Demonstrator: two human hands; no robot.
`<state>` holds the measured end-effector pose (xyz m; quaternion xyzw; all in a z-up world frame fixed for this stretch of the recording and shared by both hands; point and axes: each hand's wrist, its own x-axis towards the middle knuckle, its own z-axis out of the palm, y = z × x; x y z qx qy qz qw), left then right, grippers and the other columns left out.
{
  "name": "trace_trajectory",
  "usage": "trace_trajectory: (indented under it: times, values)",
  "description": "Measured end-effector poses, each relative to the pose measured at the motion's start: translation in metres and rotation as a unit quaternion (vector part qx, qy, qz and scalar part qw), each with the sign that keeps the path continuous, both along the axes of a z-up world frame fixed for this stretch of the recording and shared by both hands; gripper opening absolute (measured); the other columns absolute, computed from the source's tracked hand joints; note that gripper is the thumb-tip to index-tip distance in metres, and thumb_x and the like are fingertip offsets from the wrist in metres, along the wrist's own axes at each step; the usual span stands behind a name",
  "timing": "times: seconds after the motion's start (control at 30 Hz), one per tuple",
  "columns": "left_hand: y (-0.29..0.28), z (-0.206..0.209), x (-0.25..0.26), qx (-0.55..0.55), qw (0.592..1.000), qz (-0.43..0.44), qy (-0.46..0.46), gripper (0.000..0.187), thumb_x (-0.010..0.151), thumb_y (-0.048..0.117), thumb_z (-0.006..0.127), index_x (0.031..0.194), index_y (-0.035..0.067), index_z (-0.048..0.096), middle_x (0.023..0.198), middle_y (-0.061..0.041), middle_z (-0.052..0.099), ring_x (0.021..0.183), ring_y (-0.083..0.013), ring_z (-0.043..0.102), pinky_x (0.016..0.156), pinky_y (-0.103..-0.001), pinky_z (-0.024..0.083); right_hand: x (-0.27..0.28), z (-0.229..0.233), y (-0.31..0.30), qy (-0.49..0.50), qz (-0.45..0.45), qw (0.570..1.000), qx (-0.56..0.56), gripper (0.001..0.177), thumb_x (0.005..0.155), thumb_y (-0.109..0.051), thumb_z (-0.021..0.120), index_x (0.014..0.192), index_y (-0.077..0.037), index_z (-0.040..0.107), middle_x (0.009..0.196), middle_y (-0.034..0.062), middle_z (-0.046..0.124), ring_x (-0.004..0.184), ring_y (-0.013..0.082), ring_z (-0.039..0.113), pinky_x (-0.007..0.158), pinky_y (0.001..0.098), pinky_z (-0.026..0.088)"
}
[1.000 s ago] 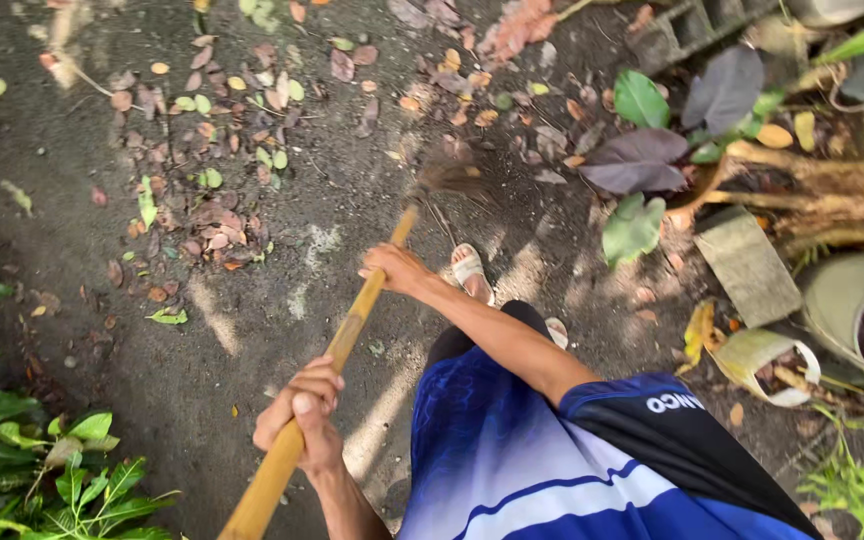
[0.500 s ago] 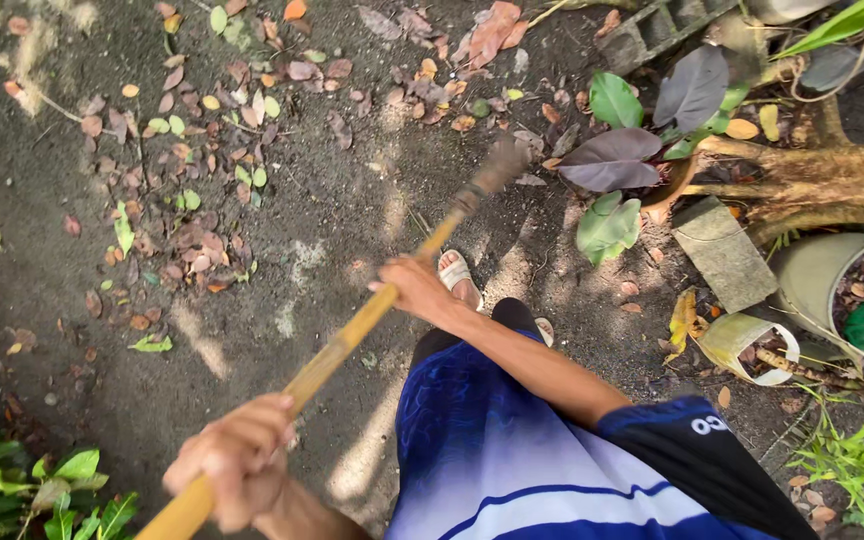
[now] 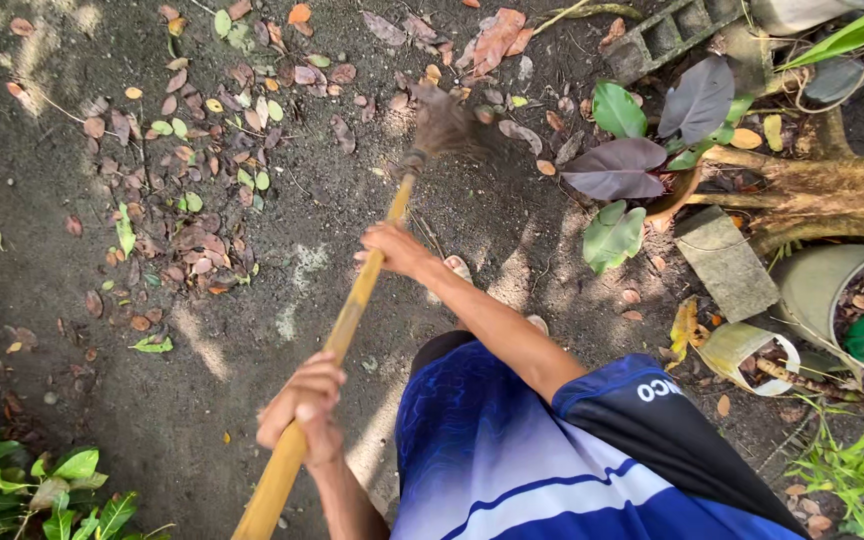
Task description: The person sweeps dry leaves on a garden path using a traditional broom. They move along the path, gathering leaves into piles while navigating around potted plants.
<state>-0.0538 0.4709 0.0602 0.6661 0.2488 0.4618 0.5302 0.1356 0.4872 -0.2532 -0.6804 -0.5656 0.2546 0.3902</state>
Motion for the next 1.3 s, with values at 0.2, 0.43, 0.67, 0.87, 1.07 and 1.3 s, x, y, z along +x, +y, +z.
trace_trajectory:
  times: [0.2, 0.43, 0.67, 0.87, 1.07, 1.3]
  values:
    - [0.018, 0.044, -0.028, 0.048, 0.998, -0.029, -0.036, 0.054, 0.097, 0.040, 0.063, 0.058, 0.007, 0.046, 0.051, -0.011, 0.053, 0.051, -0.0275, 0.064, 0.071, -0.056, 0.061, -0.005, 0.102, -0.008, 0.015, -0.020, 1.000, -0.002, 0.042, 0.094, -0.043, 0.068, 0.073, -0.008, 0.056, 0.079, 0.0071, 0.058, 0.088, 0.0309, 0.059, 0.093, 0.0544, 0.040]
    - [0.032, 0.041, 0.042, -0.031, 0.984, -0.141, -0.108, 0.050, 0.101, 0.034, 0.059, 0.062, 0.005, 0.045, 0.053, -0.010, 0.051, 0.048, -0.0236, 0.058, 0.064, -0.050, 0.060, 0.046, 0.097, -0.092, 0.019, -0.094, 0.995, -0.035, 0.049, 0.095, -0.041, 0.071, 0.067, -0.006, 0.052, 0.072, 0.0110, 0.056, 0.080, 0.0332, 0.060, 0.079, 0.0487, 0.045]
    - [0.045, -0.010, 0.133, -0.099, 0.981, -0.155, -0.063, 0.053, 0.108, 0.037, 0.058, 0.069, 0.002, 0.054, 0.062, -0.009, 0.057, 0.062, -0.0268, 0.064, 0.080, -0.052, 0.061, 0.109, 0.002, -0.083, 0.077, -0.106, 0.988, -0.084, 0.038, 0.090, -0.035, 0.074, 0.070, -0.007, 0.057, 0.072, 0.0132, 0.060, 0.073, 0.0367, 0.062, 0.072, 0.0500, 0.047]
    - [0.063, -0.005, 0.147, 0.065, 0.994, -0.020, -0.087, 0.051, 0.106, 0.038, 0.052, 0.073, 0.000, 0.054, 0.063, -0.012, 0.061, 0.059, -0.0283, 0.066, 0.069, -0.055, 0.064, 0.142, 0.010, 0.044, -0.009, 0.000, 1.000, 0.006, 0.040, 0.093, -0.037, 0.073, 0.069, -0.009, 0.061, 0.073, 0.0116, 0.060, 0.079, 0.0342, 0.061, 0.079, 0.0501, 0.047]
    - [0.089, 0.053, 0.116, 0.045, 0.989, -0.032, -0.135, 0.032, 0.104, 0.023, 0.053, 0.080, 0.003, 0.046, 0.063, -0.011, 0.053, 0.056, -0.0248, 0.063, 0.067, -0.054, 0.060, 0.146, 0.112, 0.053, 0.044, 0.015, 0.999, 0.016, 0.038, 0.095, -0.044, 0.066, 0.076, -0.012, 0.063, 0.083, 0.0060, 0.062, 0.092, 0.0297, 0.061, 0.089, 0.0555, 0.042]
    - [0.128, 0.026, 0.207, 0.134, 0.991, 0.010, -0.030, 0.028, 0.095, 0.009, 0.061, 0.082, 0.002, 0.037, 0.054, -0.008, 0.042, 0.043, -0.0220, 0.055, 0.051, -0.049, 0.055, 0.199, 0.101, -0.046, 0.035, -0.017, 0.993, -0.114, 0.015, 0.069, -0.018, 0.079, 0.078, -0.012, 0.069, 0.078, 0.0121, 0.069, 0.084, 0.0364, 0.068, 0.079, 0.0528, 0.051]
